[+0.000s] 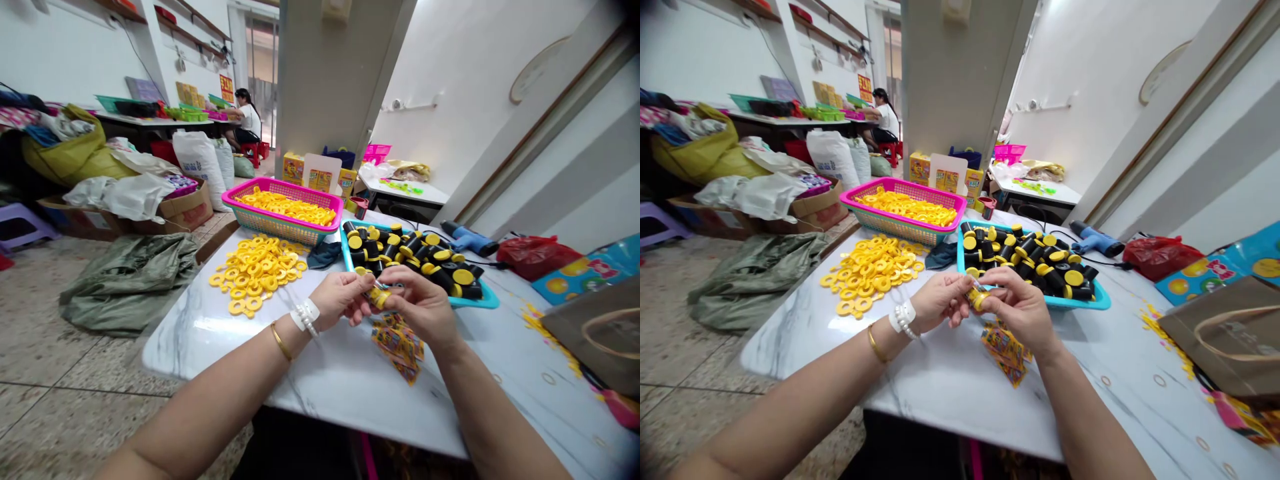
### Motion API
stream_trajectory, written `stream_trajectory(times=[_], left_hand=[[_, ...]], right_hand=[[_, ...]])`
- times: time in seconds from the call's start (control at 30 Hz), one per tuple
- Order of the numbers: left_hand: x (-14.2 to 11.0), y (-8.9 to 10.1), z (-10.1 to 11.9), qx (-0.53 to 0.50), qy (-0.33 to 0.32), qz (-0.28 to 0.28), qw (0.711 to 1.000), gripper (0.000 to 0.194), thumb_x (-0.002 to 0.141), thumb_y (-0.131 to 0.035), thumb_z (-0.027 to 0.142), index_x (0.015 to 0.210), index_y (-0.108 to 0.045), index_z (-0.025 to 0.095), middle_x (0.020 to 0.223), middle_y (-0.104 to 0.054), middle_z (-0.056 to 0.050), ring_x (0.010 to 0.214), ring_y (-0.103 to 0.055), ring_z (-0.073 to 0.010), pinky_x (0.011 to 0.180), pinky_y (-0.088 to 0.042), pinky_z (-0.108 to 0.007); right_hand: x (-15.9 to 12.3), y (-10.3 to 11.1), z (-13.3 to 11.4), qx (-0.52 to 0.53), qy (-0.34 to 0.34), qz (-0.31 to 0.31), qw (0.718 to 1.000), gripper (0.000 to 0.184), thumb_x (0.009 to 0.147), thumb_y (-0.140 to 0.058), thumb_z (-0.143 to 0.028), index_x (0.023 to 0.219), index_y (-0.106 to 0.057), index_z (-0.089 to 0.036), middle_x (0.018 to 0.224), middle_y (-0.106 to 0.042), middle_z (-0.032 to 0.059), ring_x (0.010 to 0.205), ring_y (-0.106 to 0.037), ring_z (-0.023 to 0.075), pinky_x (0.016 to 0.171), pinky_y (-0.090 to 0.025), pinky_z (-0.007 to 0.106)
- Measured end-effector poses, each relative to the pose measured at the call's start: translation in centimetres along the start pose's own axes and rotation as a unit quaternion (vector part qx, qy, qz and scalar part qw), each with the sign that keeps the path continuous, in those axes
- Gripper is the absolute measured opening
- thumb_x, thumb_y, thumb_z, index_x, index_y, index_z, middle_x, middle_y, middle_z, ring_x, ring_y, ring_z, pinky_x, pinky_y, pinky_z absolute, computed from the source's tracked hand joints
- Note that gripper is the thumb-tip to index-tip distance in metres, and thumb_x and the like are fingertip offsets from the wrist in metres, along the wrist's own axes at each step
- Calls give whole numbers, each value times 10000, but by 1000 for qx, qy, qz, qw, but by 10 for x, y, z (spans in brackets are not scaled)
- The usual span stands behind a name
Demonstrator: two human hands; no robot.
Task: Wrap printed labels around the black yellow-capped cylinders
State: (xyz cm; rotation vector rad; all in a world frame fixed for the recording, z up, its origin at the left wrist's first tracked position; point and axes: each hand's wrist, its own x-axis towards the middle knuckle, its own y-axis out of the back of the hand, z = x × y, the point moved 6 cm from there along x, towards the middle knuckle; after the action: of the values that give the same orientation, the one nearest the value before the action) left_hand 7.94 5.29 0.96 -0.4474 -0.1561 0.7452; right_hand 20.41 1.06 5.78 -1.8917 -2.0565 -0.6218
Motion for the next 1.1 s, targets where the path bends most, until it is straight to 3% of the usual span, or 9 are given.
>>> stream_trajectory(times=[0.1, 0.2, 0.37, 0.43, 0.53, 0.7, 0.87, 0.97, 1.1], left_hand=[[-2, -5, -8, -7, 39, -22, 999, 595, 683, -733, 713, 729, -601, 135, 502, -612, 10, 324, -493, -73, 339, -357, -181], [-6, -15, -25, 21, 118, -60, 991, 626, 663, -729, 737, 697, -626, 120, 487, -617, -10, 324, -504, -83, 332, -359, -183], [-17, -38, -56, 61, 230, -175, 955, 708, 623, -702, 801, 761, -691, 107, 532, -670, -66, 367, -567, -123, 356, -403, -204], [-17, -41, -62, 78, 236, -175, 953, 724, 599, -697, 822, 744, -689, 112, 512, -660, -60, 376, -580, -134, 373, -429, -215], [-17, -42, -67, 98, 246, -174, 949, 745, 599, -658, 854, 719, -674, 119, 494, -650, -58, 380, -586, -137, 384, -444, -218], [-20, -48, -60, 71, 221, -224, 947, 629, 639, -750, 743, 802, -686, 139, 615, -715, -70, 441, -616, -130, 396, -445, -205], [-17, -46, -58, 121, 193, -178, 957, 629, 622, -749, 754, 738, -666, 141, 541, -663, -38, 374, -525, -90, 381, -401, -199], [-17, -45, -58, 124, 190, -158, 961, 646, 627, -726, 773, 726, -650, 139, 518, -645, -34, 359, -505, -79, 376, -375, -188], [-21, -49, -56, 76, 210, -213, 951, 618, 608, -781, 724, 782, -665, 143, 573, -674, -46, 403, -551, -97, 412, -426, -204]], right_hand=[[-9, -5, -11, -24, 13, -23, 999, 59, 795, -812, -271, 848, -789, -262, 955, -586, 36, 735, -676, 155, 607, -661, 307], [-39, -1, -9, -25, -22, 13, 999, 35, 814, -792, -265, 834, -767, -250, 931, -556, 23, 663, -671, 138, 560, -663, 308], [-100, 10, -9, -71, -89, 68, 991, 209, 894, -704, -249, 1091, -747, -307, 1113, -541, 33, 687, -704, 126, 621, -679, 335], [-110, 8, -16, -133, -76, 54, 987, 262, 878, -721, -227, 1119, -758, -321, 1111, -558, 43, 795, -709, 157, 666, -671, 326], [-116, 5, -28, -221, -25, 71, 972, 200, 831, -765, -186, 984, -803, -308, 977, -596, 43, 860, -670, 175, 673, -645, 291], [-127, 0, -28, -174, 1, 132, 976, 133, 826, -758, -156, 858, -782, -283, 909, -570, 25, 776, -654, 154, 636, -658, 302], [-131, -4, -19, -128, -28, 140, 981, 151, 839, -756, -199, 962, -743, -285, 990, -571, 31, 834, -664, 173, 678, -670, 336], [-129, -6, -19, -185, -21, 134, 973, 244, 823, -778, -205, 1049, -753, -296, 1060, -576, 50, 896, -662, 186, 691, -654, 313], [-134, -10, -23, -228, 23, 166, 959, 218, 805, -782, -133, 950, -771, -296, 963, -532, 19, 767, -661, 146, 600, -640, 285]])
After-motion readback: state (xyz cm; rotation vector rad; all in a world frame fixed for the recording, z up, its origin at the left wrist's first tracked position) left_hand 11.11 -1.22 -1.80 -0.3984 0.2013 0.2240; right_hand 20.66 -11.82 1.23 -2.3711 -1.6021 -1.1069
